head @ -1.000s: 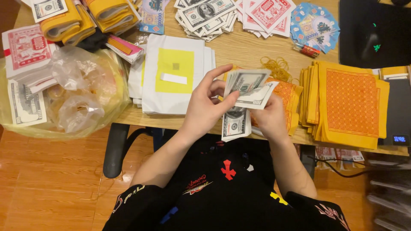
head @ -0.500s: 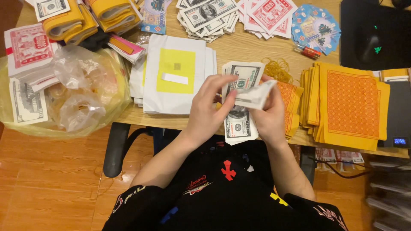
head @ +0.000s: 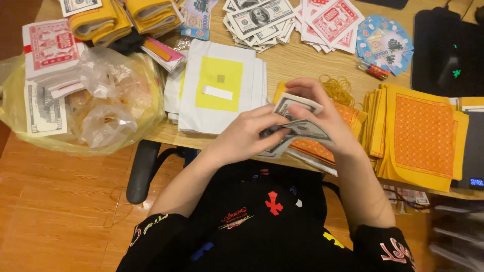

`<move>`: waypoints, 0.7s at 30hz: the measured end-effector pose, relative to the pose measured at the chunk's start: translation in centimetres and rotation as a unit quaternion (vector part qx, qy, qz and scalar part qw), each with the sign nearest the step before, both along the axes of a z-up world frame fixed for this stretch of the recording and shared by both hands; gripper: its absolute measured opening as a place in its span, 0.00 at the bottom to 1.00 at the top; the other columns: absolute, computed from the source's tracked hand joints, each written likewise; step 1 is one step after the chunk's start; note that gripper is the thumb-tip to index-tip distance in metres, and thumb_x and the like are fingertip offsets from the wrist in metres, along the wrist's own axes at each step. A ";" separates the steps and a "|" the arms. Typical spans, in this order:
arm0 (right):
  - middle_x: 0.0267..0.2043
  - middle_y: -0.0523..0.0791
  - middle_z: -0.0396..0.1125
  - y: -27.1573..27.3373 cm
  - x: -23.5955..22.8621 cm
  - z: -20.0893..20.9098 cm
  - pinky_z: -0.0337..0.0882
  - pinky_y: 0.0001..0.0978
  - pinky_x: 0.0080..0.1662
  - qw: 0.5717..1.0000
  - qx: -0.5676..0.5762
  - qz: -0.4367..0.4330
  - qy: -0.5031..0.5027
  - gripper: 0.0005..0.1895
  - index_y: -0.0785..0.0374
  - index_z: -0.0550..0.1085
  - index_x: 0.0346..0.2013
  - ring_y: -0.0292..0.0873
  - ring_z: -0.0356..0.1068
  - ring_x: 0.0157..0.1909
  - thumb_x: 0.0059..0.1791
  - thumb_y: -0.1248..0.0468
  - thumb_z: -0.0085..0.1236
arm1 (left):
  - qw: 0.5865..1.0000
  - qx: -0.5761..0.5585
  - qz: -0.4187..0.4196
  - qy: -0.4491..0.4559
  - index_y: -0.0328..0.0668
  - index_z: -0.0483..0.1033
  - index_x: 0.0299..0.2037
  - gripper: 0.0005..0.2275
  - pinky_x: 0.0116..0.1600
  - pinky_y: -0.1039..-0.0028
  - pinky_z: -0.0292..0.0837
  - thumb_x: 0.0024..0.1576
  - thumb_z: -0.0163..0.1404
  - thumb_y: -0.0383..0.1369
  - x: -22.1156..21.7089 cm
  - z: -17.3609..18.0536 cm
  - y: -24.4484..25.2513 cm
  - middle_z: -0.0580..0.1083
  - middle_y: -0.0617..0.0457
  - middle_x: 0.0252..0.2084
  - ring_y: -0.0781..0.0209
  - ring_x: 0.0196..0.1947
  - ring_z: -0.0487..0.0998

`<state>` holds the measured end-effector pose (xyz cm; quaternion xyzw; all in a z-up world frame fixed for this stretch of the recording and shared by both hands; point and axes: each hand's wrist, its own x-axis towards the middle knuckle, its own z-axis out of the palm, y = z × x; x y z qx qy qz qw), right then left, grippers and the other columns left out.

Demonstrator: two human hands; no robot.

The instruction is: The person counts a stack of fake bills, fans them out, and then gathers them together. They then pick up other types of colorful play money, place them onto a yellow envelope, and secure the bundle with a rubber band.

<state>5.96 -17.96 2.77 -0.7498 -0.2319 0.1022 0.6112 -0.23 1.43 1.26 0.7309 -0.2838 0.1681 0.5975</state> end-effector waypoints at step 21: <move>0.47 0.59 0.71 10.0 14.6 -0.2 0.83 0.31 0.48 0.869 0.241 -0.277 0.332 0.02 0.76 0.67 0.35 0.49 0.75 0.46 0.51 0.77 0.49 | 0.930 -0.113 0.323 0.135 0.37 0.69 0.45 0.08 0.42 0.77 0.80 0.57 0.51 0.24 5.7 2.7 11.4 0.75 0.47 0.44 0.60 0.41 0.79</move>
